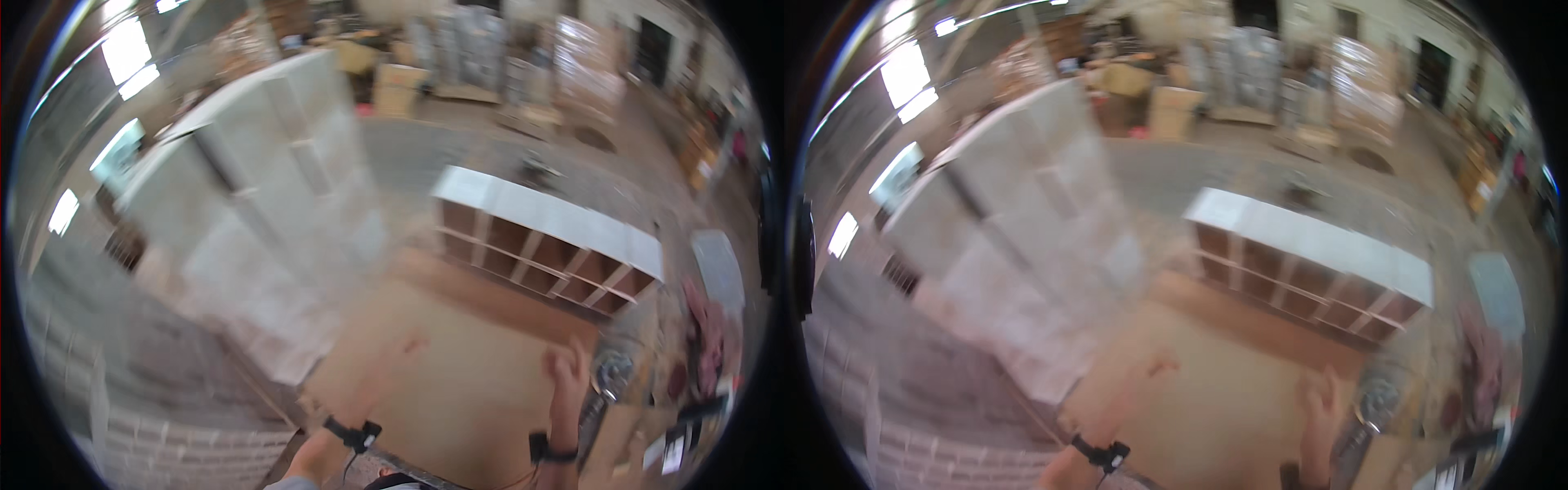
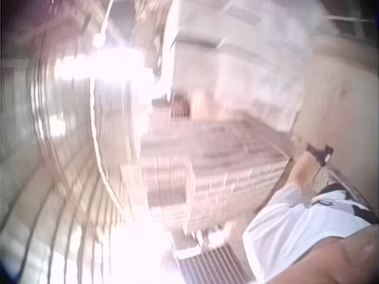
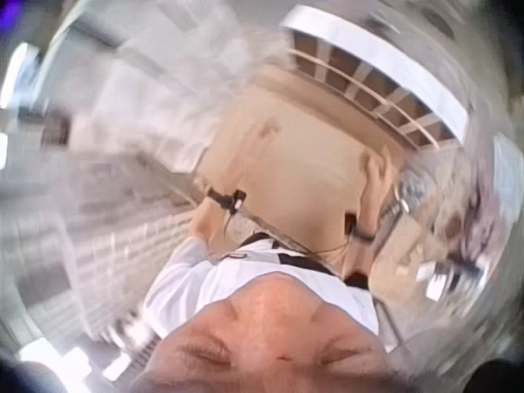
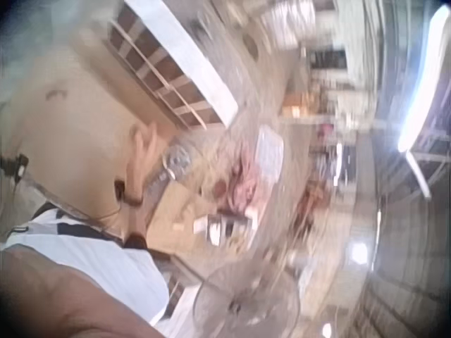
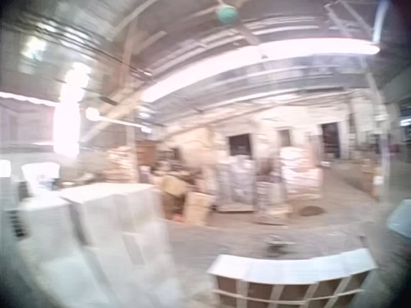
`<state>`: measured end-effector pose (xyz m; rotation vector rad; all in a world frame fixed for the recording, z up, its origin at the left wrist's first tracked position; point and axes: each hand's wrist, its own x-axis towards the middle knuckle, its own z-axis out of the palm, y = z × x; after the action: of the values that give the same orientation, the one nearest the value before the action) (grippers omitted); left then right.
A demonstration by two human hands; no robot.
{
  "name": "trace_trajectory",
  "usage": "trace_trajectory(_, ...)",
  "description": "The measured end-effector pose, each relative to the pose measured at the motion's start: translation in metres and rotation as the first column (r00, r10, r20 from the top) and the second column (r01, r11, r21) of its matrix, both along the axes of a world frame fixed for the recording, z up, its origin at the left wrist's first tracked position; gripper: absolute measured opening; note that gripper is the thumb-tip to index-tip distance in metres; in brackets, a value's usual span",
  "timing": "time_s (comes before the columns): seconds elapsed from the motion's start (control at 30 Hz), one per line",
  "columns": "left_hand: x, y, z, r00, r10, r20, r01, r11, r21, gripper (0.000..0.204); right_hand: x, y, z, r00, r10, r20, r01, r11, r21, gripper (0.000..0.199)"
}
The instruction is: The person uses an orbital sander to smooth the surfaces of small white wooden boxes on a workbench. After sanding, the person places the boxes into a large multi-compartment shelving unit.
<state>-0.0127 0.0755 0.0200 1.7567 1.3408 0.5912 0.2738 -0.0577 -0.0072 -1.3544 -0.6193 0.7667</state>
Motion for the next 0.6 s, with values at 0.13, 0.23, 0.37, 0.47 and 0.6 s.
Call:
trace_trajectory(0.13,-0.126,-0.129,-0.084,0.976,0.103,0.189,-0.08,0.989,-0.125,0.04,-0.133,-0.077,0.007,0.81,0.486,-0.328,-0.518,0.855,-0.014,0.044)
trace_trajectory(0.23,-0.198,-0.234,-0.054,0.924,0.355,0.144,-0.327,0.927,-0.186,0.04,-0.242,-0.105,0.032,0.619,0.726,-0.3,-0.782,0.606,-0.145,0.032)
trace_trajectory(0.37,-0.285,-0.42,-0.071,0.657,0.746,0.11,-0.724,0.665,-0.185,0.04,-0.362,-0.152,0.022,0.159,0.987,-0.019,-0.968,0.153,-0.198,0.036)
trace_trajectory(0.47,-0.329,-0.546,-0.097,0.347,0.938,0.005,-0.888,0.33,-0.321,0.038,-0.462,-0.201,0.019,-0.006,0.993,0.116,-0.987,0.013,-0.16,0.033)
trace_trajectory(0.6,-0.382,-0.683,-0.115,-0.094,0.958,0.272,-0.931,0.013,-0.366,0.038,-0.605,-0.287,0.004,-0.298,0.95,0.096,-0.943,-0.277,-0.187,0.034)
